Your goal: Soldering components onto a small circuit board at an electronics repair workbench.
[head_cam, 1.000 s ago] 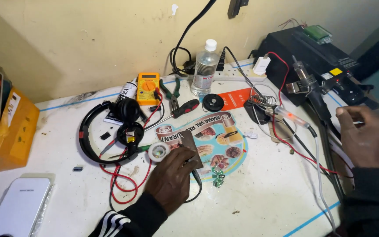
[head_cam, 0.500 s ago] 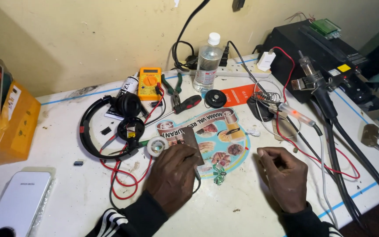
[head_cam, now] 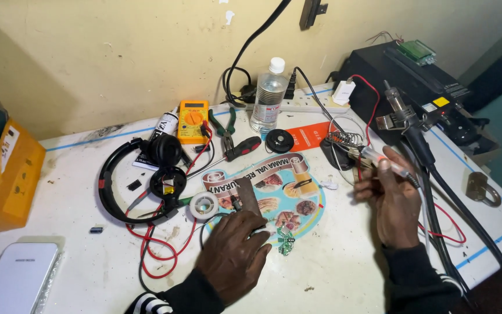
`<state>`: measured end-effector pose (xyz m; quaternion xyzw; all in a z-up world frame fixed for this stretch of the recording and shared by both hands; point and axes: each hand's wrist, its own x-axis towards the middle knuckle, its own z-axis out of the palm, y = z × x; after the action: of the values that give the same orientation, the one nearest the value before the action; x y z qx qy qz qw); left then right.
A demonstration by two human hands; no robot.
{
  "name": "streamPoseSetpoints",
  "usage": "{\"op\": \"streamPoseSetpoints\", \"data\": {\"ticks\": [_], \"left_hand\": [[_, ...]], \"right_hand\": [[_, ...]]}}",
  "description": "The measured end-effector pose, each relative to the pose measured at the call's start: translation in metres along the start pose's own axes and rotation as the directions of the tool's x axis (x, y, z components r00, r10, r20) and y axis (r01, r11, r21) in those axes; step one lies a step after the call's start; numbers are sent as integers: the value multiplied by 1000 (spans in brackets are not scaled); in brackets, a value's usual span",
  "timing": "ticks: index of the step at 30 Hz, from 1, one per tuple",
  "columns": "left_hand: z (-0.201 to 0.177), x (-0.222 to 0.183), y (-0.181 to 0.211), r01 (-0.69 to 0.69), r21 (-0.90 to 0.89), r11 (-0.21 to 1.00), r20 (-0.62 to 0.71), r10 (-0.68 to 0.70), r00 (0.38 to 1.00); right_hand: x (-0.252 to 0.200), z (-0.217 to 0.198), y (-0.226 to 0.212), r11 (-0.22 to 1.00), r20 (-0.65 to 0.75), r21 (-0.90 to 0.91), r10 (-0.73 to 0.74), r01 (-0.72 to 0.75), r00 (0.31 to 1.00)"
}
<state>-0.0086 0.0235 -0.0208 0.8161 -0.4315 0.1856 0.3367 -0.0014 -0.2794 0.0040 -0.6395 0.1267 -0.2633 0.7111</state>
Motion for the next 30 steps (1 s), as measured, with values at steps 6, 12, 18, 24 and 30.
{"op": "streamPoseSetpoints", "data": {"ticks": [6, 12, 18, 24, 30], "left_hand": [[-2, 4, 1, 17, 20, 1000, -52, -16, 998], [-3, 42, 31, 66, -98, 993, -156, -81, 984], [6, 27, 4, 172, 429, 887, -25, -179, 984], [9, 3, -7, 97, 300, 949, 15, -106, 994], [3, 12, -11, 57, 88, 994, -156, -43, 987]], "right_hand": [[1, -12, -22, 788, -327, -296, -615, 540, 717], [-61, 23, -23, 771, -367, -318, -637, 552, 678], [-105, 60, 3, 913, -267, -45, -402, 405, 876], [-125, 57, 0, 871, -70, -491, -50, 10, 996], [-144, 65, -5, 361, 462, -525, -640, 771, 614]]}}
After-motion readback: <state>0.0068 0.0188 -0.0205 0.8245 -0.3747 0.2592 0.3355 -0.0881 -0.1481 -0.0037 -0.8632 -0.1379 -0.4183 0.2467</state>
